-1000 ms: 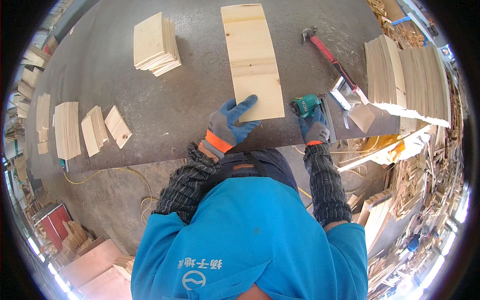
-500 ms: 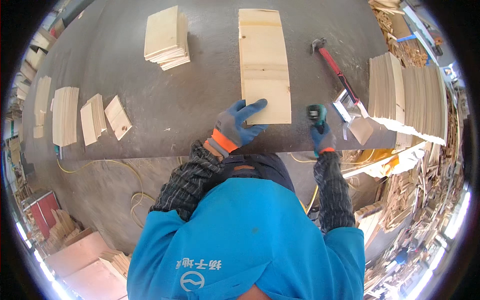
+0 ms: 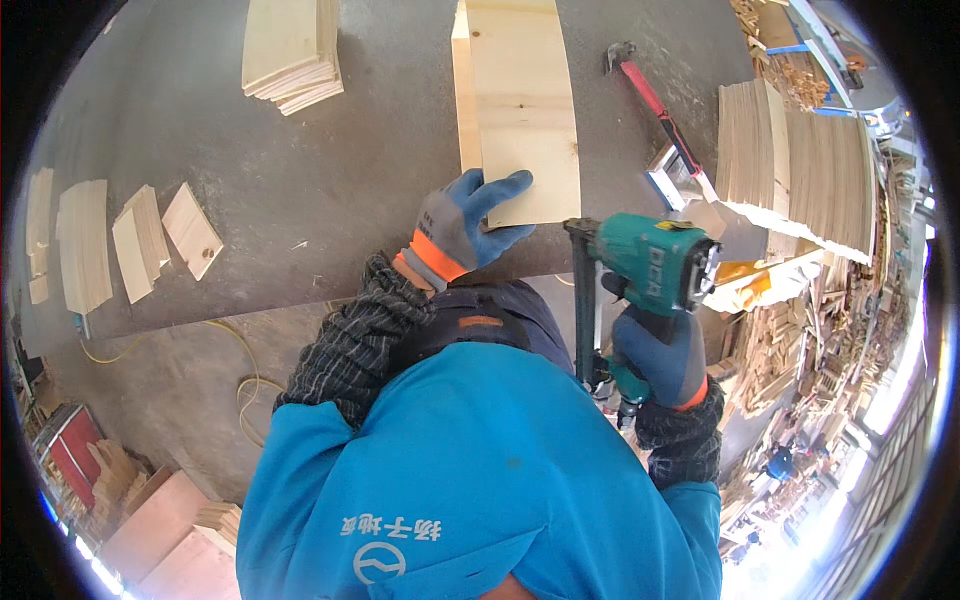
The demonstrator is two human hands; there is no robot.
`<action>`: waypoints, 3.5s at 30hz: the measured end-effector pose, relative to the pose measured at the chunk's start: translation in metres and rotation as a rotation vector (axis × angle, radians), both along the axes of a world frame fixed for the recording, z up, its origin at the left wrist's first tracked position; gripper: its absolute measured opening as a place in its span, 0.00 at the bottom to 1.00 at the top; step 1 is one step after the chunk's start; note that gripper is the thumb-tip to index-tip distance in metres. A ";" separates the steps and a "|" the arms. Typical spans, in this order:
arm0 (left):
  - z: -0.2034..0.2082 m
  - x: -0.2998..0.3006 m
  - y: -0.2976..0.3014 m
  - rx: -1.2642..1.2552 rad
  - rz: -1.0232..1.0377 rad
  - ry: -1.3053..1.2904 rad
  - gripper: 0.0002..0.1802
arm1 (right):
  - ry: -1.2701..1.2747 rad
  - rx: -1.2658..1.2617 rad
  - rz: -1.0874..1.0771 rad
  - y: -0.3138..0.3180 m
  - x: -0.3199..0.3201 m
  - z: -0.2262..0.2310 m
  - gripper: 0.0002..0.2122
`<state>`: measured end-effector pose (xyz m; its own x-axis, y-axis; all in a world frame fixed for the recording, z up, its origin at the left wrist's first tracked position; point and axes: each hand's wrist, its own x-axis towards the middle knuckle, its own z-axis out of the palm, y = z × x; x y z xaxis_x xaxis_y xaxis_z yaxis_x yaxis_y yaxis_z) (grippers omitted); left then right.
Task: Assembling a rectangular wooden box by nailing planks together with a pneumatic nail gun and a hammer.
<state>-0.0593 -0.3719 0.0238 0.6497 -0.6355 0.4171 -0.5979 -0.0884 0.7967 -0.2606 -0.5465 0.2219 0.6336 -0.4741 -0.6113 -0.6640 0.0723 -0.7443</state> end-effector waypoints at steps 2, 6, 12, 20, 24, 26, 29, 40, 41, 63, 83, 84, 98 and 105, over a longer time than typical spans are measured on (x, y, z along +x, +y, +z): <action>0.000 0.002 0.000 -0.007 0.001 -0.015 0.35 | 0.030 -0.044 0.082 0.008 0.009 -0.002 0.17; -0.003 0.004 0.003 -0.015 -0.025 -0.012 0.35 | 0.082 -0.030 0.058 0.013 0.013 -0.017 0.22; -0.008 0.004 0.002 -0.016 -0.012 0.018 0.33 | 0.116 -0.071 0.082 0.016 0.013 -0.023 0.23; -0.012 0.004 0.001 -0.031 0.006 0.017 0.31 | 0.091 -0.073 0.077 0.021 0.018 -0.019 0.24; -0.011 0.003 0.000 -0.029 0.008 0.020 0.32 | 0.133 -0.092 0.112 0.019 0.017 -0.018 0.24; -0.012 0.004 0.000 -0.024 0.008 0.010 0.32 | 0.126 -0.097 0.110 0.019 0.017 -0.019 0.23; -0.015 0.004 -0.001 -0.031 0.015 0.001 0.33 | 0.104 -0.106 0.104 0.021 0.015 -0.022 0.21; -0.010 0.007 0.005 0.018 -0.038 -0.005 0.35 | 0.060 0.011 -0.076 0.035 0.028 0.000 0.19; -0.009 0.006 0.006 0.019 -0.035 -0.003 0.35 | 0.042 -0.031 -0.084 0.036 0.024 0.002 0.19; -0.011 0.011 0.008 0.045 -0.057 -0.021 0.38 | 0.128 -0.092 0.086 0.042 0.029 -0.016 0.19; -0.011 0.011 0.009 0.053 -0.047 -0.013 0.42 | 0.066 -0.068 0.075 0.061 0.035 -0.016 0.19; -0.012 0.012 0.010 0.041 -0.048 -0.019 0.42 | 0.066 -0.069 0.075 0.060 0.035 -0.017 0.19; -0.014 0.013 0.011 0.002 -0.046 -0.028 0.40 | 0.037 -0.092 0.024 0.066 0.043 -0.001 0.20; 0.010 0.008 0.022 0.045 -0.089 0.119 0.51 | 0.015 -0.307 -0.125 0.026 -0.001 -0.009 0.07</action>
<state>-0.0508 -0.3498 0.0334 0.6333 -0.7090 0.3103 -0.5069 -0.0770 0.8586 -0.2613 -0.5207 0.2127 0.5510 -0.7114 -0.4363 -0.6751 -0.0726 -0.7341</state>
